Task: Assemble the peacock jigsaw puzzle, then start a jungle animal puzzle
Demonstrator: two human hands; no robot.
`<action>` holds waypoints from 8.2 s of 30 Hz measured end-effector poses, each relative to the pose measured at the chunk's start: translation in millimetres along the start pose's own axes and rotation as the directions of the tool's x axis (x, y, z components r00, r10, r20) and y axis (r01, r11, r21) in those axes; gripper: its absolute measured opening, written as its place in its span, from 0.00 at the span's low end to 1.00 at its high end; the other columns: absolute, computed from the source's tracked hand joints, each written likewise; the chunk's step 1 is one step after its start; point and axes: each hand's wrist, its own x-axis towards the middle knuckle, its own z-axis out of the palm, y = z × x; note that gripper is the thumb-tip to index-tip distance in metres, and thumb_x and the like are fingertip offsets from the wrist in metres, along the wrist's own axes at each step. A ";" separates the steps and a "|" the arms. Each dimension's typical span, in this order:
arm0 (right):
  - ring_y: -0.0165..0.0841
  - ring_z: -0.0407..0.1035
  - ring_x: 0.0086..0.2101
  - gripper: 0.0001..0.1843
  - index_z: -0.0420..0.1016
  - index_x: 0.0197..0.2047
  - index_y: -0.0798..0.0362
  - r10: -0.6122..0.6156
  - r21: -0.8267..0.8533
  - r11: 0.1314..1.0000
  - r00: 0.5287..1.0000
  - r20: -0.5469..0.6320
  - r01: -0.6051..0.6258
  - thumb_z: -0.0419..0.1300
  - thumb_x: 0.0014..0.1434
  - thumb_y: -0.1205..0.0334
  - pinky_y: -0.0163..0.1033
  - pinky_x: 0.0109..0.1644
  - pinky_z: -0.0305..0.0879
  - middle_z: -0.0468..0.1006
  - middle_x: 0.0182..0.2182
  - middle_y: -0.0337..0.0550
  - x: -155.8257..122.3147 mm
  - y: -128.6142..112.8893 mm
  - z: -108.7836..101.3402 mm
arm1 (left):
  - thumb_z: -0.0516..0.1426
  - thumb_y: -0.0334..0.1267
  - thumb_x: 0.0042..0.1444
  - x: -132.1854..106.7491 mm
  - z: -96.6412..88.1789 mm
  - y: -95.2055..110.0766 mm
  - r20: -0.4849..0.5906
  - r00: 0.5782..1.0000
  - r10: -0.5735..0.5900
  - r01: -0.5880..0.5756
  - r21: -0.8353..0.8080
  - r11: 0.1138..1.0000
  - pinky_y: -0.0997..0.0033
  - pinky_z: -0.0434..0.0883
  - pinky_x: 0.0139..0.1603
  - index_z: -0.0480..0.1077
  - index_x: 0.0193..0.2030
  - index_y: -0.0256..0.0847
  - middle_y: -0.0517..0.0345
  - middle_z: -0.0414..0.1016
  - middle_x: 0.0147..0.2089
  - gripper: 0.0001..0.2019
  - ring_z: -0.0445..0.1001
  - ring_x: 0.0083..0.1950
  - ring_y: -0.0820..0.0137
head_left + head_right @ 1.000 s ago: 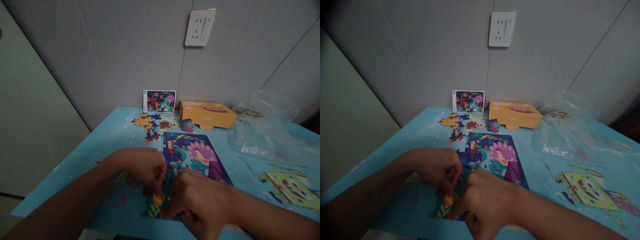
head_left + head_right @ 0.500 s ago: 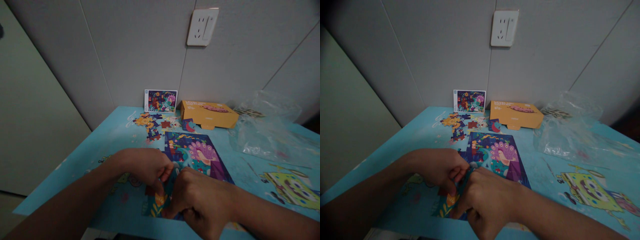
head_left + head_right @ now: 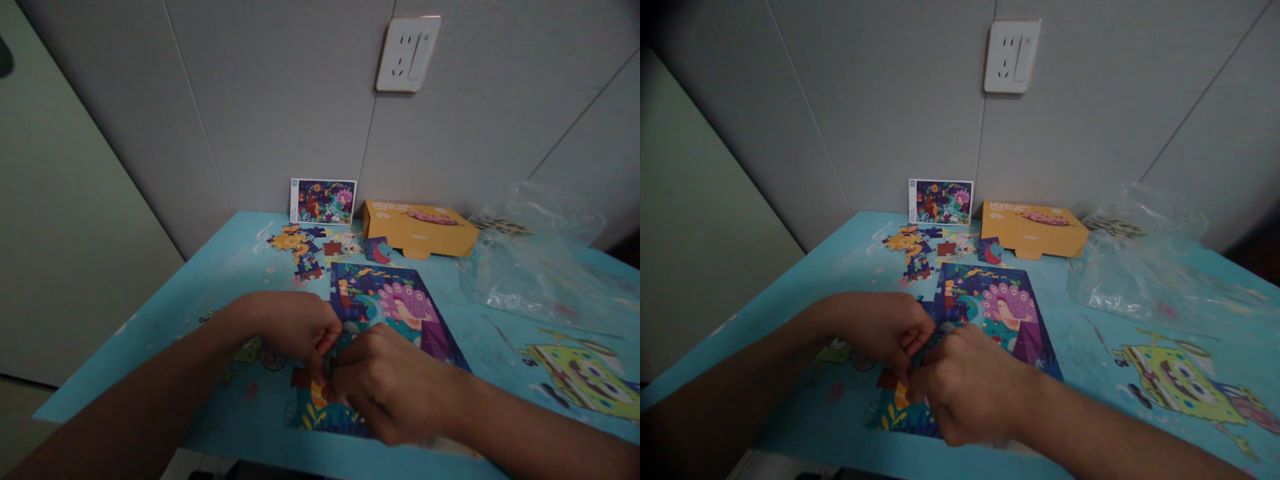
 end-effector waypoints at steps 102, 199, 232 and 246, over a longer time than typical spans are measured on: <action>0.25 0.49 0.18 0.20 0.55 0.18 0.51 0.653 0.402 0.741 0.717 -0.244 -0.539 0.51 0.60 0.57 0.33 0.22 0.42 0.54 0.15 0.32 1.8 34.3 -4.1 | 0.57 0.39 0.52 10.0 -22.1 -53.5 -0.502 0.857 -0.115 0.024 -0.183 0.983 0.76 0.60 0.27 0.66 0.29 0.38 0.62 0.70 0.24 0.07 0.66 0.25 0.75; 0.63 0.20 0.65 0.39 0.45 0.69 0.28 0.541 0.029 0.827 0.810 0.226 -0.561 0.50 0.58 0.33 0.79 0.57 0.21 0.26 0.71 0.48 -10.0 26.4 -25.1 | 0.53 0.38 0.56 22.2 -20.6 -63.0 -0.775 0.610 -0.166 0.373 0.096 0.923 0.63 0.67 0.52 0.75 0.41 0.39 0.49 0.79 0.45 0.11 0.74 0.50 0.59; 0.60 0.50 0.61 0.39 0.62 0.64 0.36 0.460 -0.119 0.881 0.888 -0.013 -0.459 0.55 0.53 0.30 0.70 0.59 0.49 0.55 0.63 0.55 -11.9 32.9 -25.9 | 0.49 0.41 0.60 16.7 -28.1 -62.1 -0.785 0.543 -0.298 0.466 -0.013 0.885 0.70 0.61 0.33 0.74 0.30 0.39 0.54 0.76 0.30 0.15 0.71 0.33 0.67; 0.51 0.57 0.57 0.27 0.69 0.59 0.40 0.434 -0.101 0.891 0.896 -0.094 -0.442 0.54 0.60 0.39 0.63 0.58 0.56 0.61 0.57 0.53 -10.3 37.8 -19.8 | 0.52 0.39 0.56 21.8 -25.6 -76.1 -0.747 0.583 -0.320 0.167 -0.275 0.947 0.71 0.68 0.33 0.74 0.38 0.37 0.54 0.79 0.34 0.12 0.75 0.32 0.68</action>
